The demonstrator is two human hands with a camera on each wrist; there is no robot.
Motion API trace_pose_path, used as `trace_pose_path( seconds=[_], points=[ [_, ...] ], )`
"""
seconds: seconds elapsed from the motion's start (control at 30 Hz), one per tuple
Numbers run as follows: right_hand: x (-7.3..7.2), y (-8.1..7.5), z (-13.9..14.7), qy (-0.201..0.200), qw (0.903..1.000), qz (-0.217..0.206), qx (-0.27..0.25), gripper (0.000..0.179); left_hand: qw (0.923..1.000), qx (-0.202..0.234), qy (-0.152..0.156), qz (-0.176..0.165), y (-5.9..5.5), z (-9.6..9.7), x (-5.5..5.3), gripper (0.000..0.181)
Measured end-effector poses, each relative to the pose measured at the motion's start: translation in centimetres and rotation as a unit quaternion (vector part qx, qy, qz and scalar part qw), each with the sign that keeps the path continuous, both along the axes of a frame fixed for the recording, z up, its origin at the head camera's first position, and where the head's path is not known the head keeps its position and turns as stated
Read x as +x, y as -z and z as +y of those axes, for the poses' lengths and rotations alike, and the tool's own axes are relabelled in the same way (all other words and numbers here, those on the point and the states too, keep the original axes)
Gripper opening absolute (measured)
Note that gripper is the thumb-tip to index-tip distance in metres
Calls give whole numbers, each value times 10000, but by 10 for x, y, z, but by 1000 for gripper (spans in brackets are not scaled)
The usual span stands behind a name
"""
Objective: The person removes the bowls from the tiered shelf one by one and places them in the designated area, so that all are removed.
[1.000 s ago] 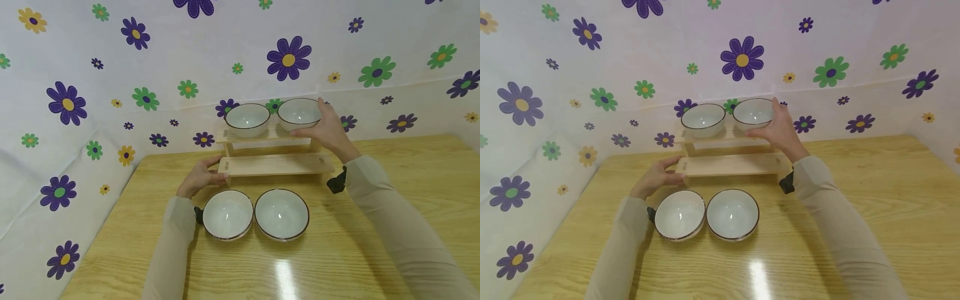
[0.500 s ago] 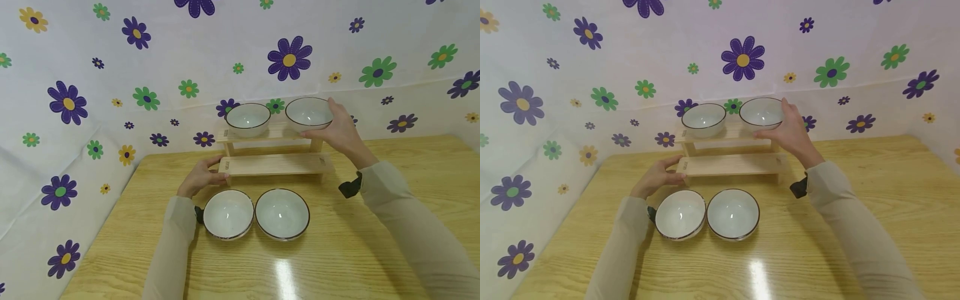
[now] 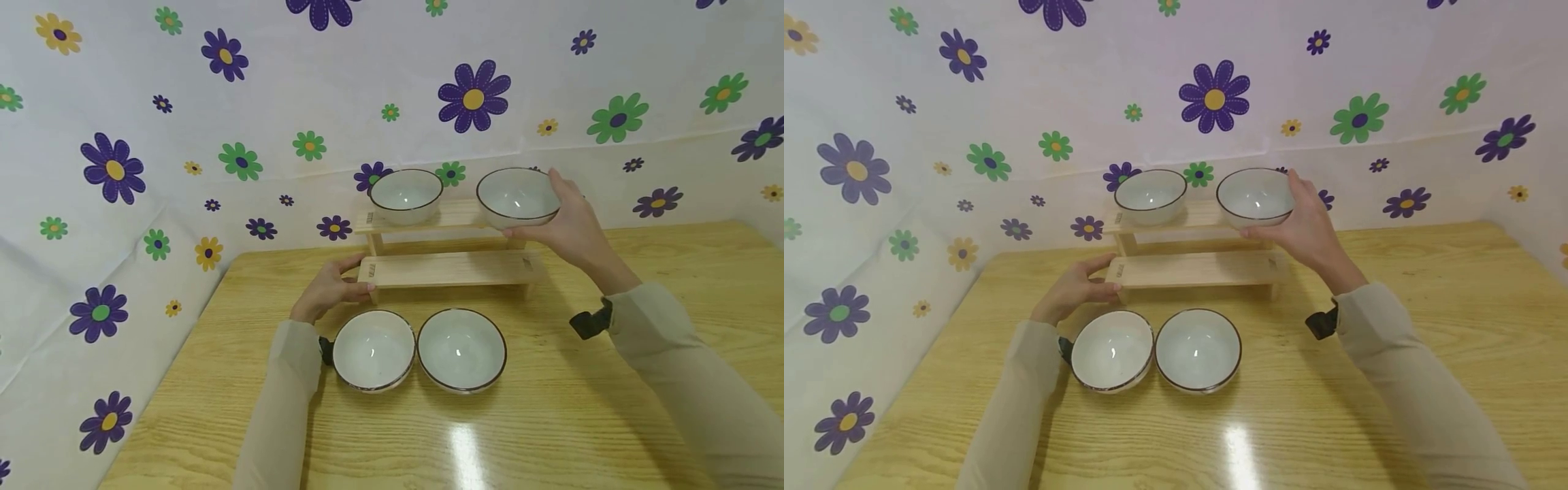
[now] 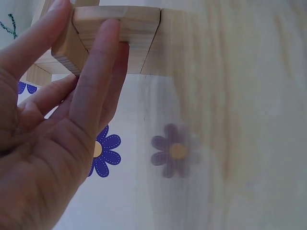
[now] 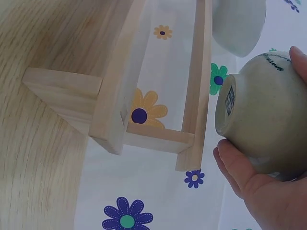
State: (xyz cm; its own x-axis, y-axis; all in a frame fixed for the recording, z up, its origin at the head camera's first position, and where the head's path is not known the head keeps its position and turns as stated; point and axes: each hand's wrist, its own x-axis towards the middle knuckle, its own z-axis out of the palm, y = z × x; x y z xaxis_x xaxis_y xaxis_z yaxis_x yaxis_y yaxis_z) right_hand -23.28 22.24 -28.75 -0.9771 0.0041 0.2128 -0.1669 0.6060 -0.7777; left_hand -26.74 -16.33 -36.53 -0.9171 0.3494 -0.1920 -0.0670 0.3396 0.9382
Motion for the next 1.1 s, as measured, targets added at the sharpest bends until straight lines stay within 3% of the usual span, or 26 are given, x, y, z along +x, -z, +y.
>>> trace_pose_path(
  seconds=[0.83, 1.1],
  points=[
    [34, 9, 10, -290, 9985, 447, 131, 121, 10000, 27, 48, 6, 1, 1, 0, 81],
    [40, 12, 15, -368, 9985, 317, 266, 124, 10000, 39, 43, -13, 3, 0, -2, 82]
  ],
)
